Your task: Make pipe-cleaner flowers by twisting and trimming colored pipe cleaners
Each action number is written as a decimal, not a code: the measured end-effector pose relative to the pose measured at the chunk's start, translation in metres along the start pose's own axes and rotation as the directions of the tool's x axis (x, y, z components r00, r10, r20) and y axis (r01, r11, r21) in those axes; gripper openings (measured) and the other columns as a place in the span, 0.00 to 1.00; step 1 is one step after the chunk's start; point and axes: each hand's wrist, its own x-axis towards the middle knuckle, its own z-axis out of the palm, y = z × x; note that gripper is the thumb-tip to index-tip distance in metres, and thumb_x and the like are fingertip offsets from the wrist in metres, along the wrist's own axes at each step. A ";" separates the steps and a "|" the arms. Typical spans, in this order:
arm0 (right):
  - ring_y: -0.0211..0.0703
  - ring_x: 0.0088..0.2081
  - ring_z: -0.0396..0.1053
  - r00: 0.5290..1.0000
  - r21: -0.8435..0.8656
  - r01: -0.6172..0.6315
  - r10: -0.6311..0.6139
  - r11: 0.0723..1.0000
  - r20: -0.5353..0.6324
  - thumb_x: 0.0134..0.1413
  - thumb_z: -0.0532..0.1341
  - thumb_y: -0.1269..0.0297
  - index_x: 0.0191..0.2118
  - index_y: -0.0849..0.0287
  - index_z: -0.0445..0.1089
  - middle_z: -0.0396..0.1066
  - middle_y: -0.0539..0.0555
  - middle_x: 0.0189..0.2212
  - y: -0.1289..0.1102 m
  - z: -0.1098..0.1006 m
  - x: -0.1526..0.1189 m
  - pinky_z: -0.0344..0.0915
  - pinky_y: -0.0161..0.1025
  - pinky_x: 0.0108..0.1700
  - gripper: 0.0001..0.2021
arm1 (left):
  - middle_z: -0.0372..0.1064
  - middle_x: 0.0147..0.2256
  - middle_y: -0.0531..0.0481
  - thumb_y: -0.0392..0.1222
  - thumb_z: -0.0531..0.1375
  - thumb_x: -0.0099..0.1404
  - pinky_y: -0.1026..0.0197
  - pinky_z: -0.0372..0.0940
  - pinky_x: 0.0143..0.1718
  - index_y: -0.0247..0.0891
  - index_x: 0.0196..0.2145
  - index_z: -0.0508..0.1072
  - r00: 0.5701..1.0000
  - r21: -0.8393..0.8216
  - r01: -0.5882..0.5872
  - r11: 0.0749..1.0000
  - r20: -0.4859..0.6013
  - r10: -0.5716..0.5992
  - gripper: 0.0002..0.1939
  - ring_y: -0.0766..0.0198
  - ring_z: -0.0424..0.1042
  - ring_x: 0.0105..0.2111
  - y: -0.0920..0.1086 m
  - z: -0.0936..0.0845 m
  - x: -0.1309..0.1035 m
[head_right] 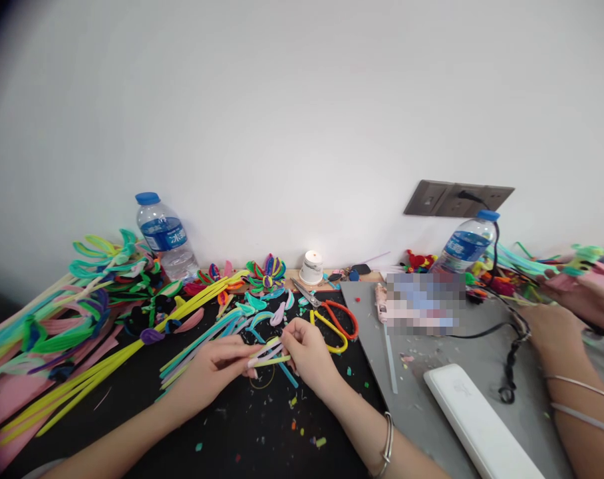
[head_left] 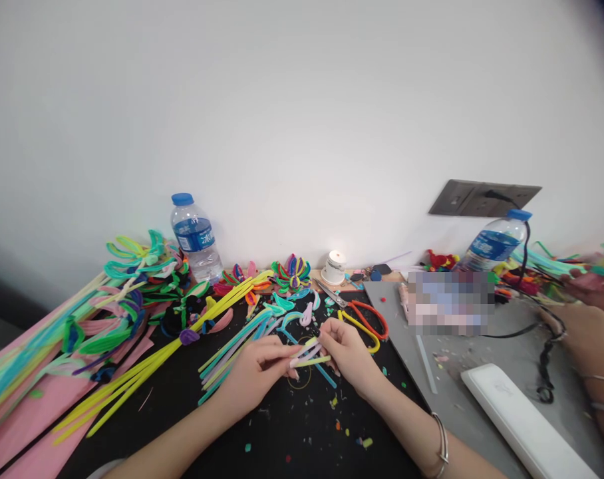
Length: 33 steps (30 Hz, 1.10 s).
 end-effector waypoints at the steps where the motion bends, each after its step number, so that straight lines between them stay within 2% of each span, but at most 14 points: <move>1: 0.27 0.11 0.50 1.000 0.002 -0.007 0.007 1.000 0.005 0.52 0.57 0.61 0.25 0.58 0.57 0.59 0.42 0.15 -0.001 0.000 0.000 0.44 0.27 0.11 0.10 | 0.69 0.25 0.50 0.40 0.59 0.60 0.65 0.63 0.29 0.43 0.38 0.80 1.000 0.001 0.000 1.000 -0.014 0.000 0.11 0.63 0.69 0.27 0.001 0.000 0.000; 8: 0.26 0.11 0.51 0.998 0.027 0.007 -0.009 1.000 0.068 0.52 0.57 0.58 0.25 0.59 0.57 0.60 0.42 0.14 0.000 0.000 0.000 0.45 0.25 0.12 0.12 | 0.69 0.24 0.51 0.41 0.59 0.59 0.64 0.67 0.30 0.39 0.35 0.80 0.992 -0.123 0.068 0.990 -0.095 -0.080 0.10 0.64 0.70 0.26 0.008 -0.001 0.001; 12: 0.30 0.12 0.58 0.997 0.079 -0.013 0.007 0.997 0.080 0.51 0.59 0.56 0.25 0.59 0.59 0.64 0.44 0.12 0.000 0.001 0.001 0.56 0.27 0.15 0.13 | 0.69 0.24 0.51 0.41 0.60 0.58 0.62 0.69 0.31 0.38 0.36 0.80 0.988 -0.141 0.080 0.987 -0.120 -0.097 0.10 0.64 0.71 0.26 0.007 0.000 0.003; 18: 0.35 0.20 0.69 0.996 0.206 -0.083 0.084 0.975 0.007 0.41 0.66 0.55 0.26 0.62 0.67 0.71 0.50 0.17 -0.007 0.002 0.000 0.68 0.32 0.26 0.14 | 0.70 0.25 0.50 0.42 0.60 0.58 0.61 0.70 0.31 0.38 0.35 0.80 0.985 -0.158 0.079 0.984 -0.141 -0.102 0.10 0.64 0.72 0.25 0.006 0.001 0.002; 22: 0.38 0.24 0.73 0.993 0.242 -0.100 0.111 0.965 -0.033 0.37 0.69 0.55 0.28 0.63 0.71 0.73 0.51 0.19 -0.008 0.003 -0.001 0.69 0.32 0.31 0.16 | 0.71 0.26 0.50 0.42 0.61 0.57 0.59 0.71 0.32 0.38 0.35 0.80 0.981 -0.203 0.086 0.975 -0.156 -0.119 0.10 0.63 0.73 0.25 0.003 0.002 0.001; 26: 0.38 0.24 0.73 0.990 0.273 -0.110 0.130 0.956 -0.057 0.36 0.70 0.57 0.26 0.63 0.70 0.73 0.50 0.19 -0.009 0.003 -0.001 0.68 0.31 0.30 0.15 | 0.72 0.30 0.49 0.44 0.61 0.57 0.58 0.71 0.33 0.38 0.36 0.79 0.979 -0.270 0.093 0.958 -0.150 -0.137 0.11 0.62 0.74 0.27 -0.003 0.004 0.002; 29: 0.37 0.23 0.73 0.989 0.307 -0.104 0.130 0.946 -0.066 0.35 0.70 0.57 0.25 0.62 0.69 0.73 0.51 0.19 -0.009 0.003 -0.002 0.68 0.30 0.28 0.15 | 0.72 0.34 0.48 0.43 0.61 0.58 0.59 0.71 0.34 0.40 0.38 0.78 0.983 -0.206 0.034 0.978 -0.171 -0.070 0.11 0.62 0.74 0.30 -0.005 0.004 0.001; 33: 0.38 0.23 0.72 0.988 0.330 -0.114 0.143 0.937 -0.065 0.36 0.70 0.57 0.26 0.62 0.68 0.74 0.53 0.19 -0.010 0.002 -0.002 0.67 0.30 0.27 0.15 | 0.73 0.32 0.49 0.40 0.62 0.58 0.64 0.69 0.33 0.42 0.37 0.78 0.973 0.033 -0.113 0.993 -0.199 0.117 0.09 0.63 0.71 0.32 -0.004 0.000 0.001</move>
